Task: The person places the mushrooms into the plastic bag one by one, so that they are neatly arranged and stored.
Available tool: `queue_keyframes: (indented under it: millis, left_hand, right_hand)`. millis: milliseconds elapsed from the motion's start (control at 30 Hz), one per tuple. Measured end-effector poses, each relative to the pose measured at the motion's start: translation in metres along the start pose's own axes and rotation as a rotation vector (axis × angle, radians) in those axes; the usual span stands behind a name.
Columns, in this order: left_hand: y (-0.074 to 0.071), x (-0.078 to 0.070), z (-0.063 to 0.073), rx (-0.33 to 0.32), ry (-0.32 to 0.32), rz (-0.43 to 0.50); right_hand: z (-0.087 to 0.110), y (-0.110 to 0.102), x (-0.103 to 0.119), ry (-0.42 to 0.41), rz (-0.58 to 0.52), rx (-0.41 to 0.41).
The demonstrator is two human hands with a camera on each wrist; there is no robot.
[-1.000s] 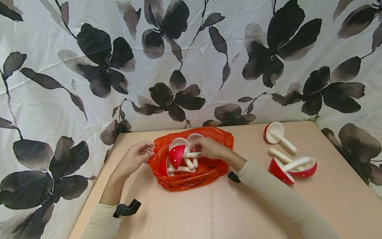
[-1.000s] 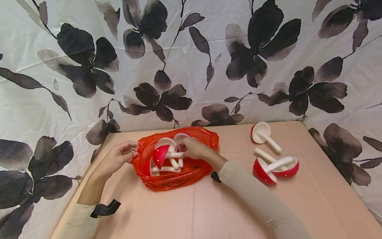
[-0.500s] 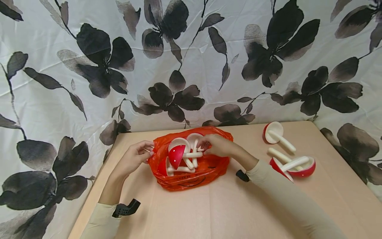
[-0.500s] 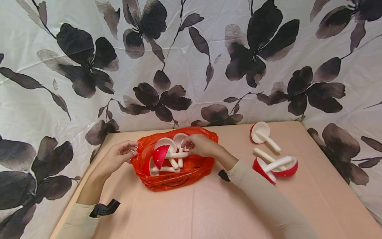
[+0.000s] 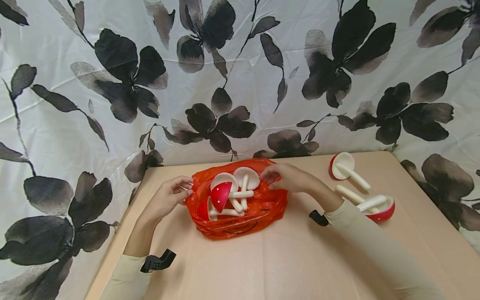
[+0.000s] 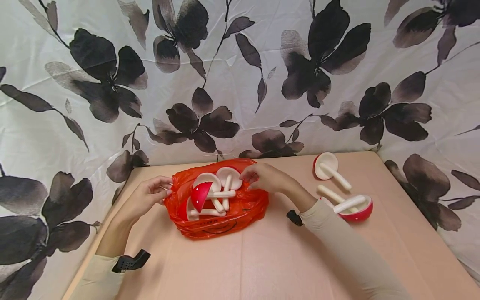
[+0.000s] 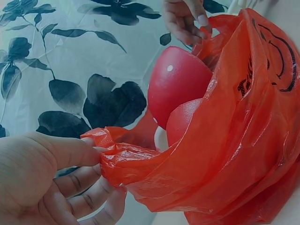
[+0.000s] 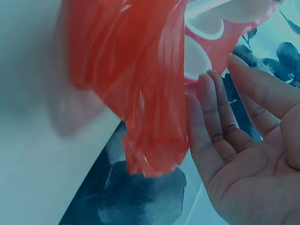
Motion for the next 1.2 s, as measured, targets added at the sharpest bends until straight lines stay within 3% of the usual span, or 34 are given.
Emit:
queue_keyframes:
  millis: [500,900,1033,1200]
  left_hand:
    - [0.000,-0.002,0.000,0.007,-0.003,-0.004]
    - [-0.001,-0.002,0.000,0.010,0.018,0.003]
    - [0.000,-0.001,0.001,0.012,0.024,0.008]
    - [-0.001,-0.001,0.002,0.009,0.014,0.012]
  right_hand:
    - [0.029,-0.038,-0.015,0.006,-0.035,-0.073]
    - [0.046,-0.067,-0.041,0.031,-0.040,-0.136]
    - [0.050,-0.074,-0.050,0.053,-0.093,-0.154]
    - [0.057,-0.079,-0.065,0.147,-0.143,-0.160]
Point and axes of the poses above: each hand's wrist, its own z-axis away from the middle knuckle, its own y-axis out of the palm, x = y × z, the point moved 10 cm from there along -z, towards the middle knuckle, and after that the axes turned 8 degrees about z, right-handed, at the moved point
